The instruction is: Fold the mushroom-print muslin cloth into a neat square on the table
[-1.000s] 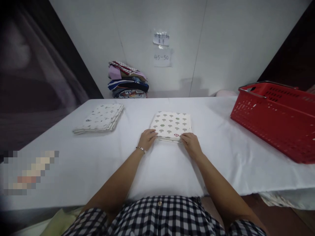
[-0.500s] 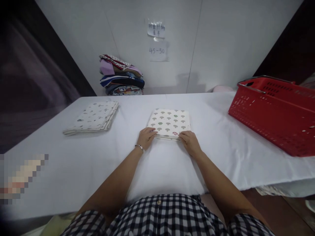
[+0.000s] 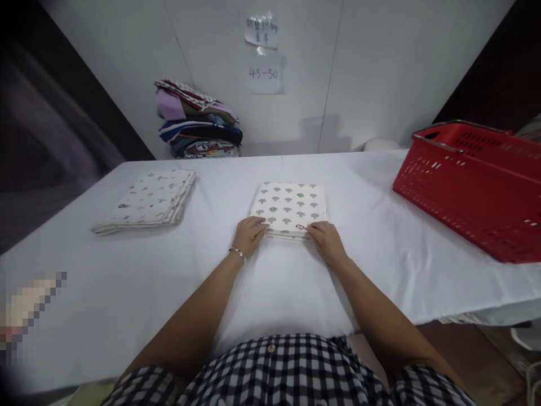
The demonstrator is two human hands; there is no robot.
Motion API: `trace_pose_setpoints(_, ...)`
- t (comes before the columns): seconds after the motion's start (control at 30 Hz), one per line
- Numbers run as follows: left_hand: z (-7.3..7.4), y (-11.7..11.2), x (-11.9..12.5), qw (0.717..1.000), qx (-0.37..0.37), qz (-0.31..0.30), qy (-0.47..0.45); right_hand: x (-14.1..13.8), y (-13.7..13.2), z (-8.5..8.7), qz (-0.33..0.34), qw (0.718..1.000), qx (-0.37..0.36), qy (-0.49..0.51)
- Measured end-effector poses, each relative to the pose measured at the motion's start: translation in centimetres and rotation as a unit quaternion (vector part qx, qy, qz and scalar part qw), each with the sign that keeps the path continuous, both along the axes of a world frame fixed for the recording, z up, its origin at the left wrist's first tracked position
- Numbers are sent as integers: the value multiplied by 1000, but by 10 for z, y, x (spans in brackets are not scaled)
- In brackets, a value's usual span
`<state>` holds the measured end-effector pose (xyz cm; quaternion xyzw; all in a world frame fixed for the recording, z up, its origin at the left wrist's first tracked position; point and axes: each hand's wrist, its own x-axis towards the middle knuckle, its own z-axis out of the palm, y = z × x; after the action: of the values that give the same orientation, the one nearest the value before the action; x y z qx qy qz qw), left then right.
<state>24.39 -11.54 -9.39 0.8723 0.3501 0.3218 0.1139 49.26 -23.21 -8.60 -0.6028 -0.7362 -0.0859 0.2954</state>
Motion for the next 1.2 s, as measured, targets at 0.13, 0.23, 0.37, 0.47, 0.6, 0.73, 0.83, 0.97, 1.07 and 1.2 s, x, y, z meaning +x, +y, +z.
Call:
trace_pose_setpoints(0.13, -2, 1, 0, 1000, 10, -3, -3, -1, 0, 0, -16, 1000, 17, 0)
trace_pose_setpoints(0.23, -2, 1, 0, 1000, 3, 3, 8, -1, -1, -1, -10, 1000, 8, -6)
trace_pose_setpoints(0.37, -1, 0, 0, 1000, -2, -3, 0, 0, -2, -2, 10, 1000, -8, -14)
trace_pose_setpoints(0.47, 1, -1, -1, 1000, -3, -13, -11, 2, -3, -2, 18, 1000, -10, -19)
trace_pose_setpoints(0.6, 3, -2, -2, 1000, -11, -20, 2, 4, -2, -5, 13, 1000, -12, -17)
trace_pose_setpoints(0.73, 2, -1, -1, 1000, -11, -11, 13, 5, 1, -8, 5, 1000, -9, -19)
trace_pose_setpoints(0.83, 0, 1, 1, 1000, -8, -12, 3, 4, 2, -9, -3, 1000, -6, -22)
trace_pose_setpoints(0.97, -1, 3, 1, 1000, -4, -10, -9, 2, 2, -7, -10, 1000, 2, -27)
trace_pose_setpoints(1.07, 0, 2, 2, 1000, -10, -10, -12, 0, 2, -6, -16, 1000, 7, -26)
trace_pose_setpoints(1.2, 2, 2, 2, 1000, -17, -6, -8, 0, 3, -6, -27, 999, 24, -30)
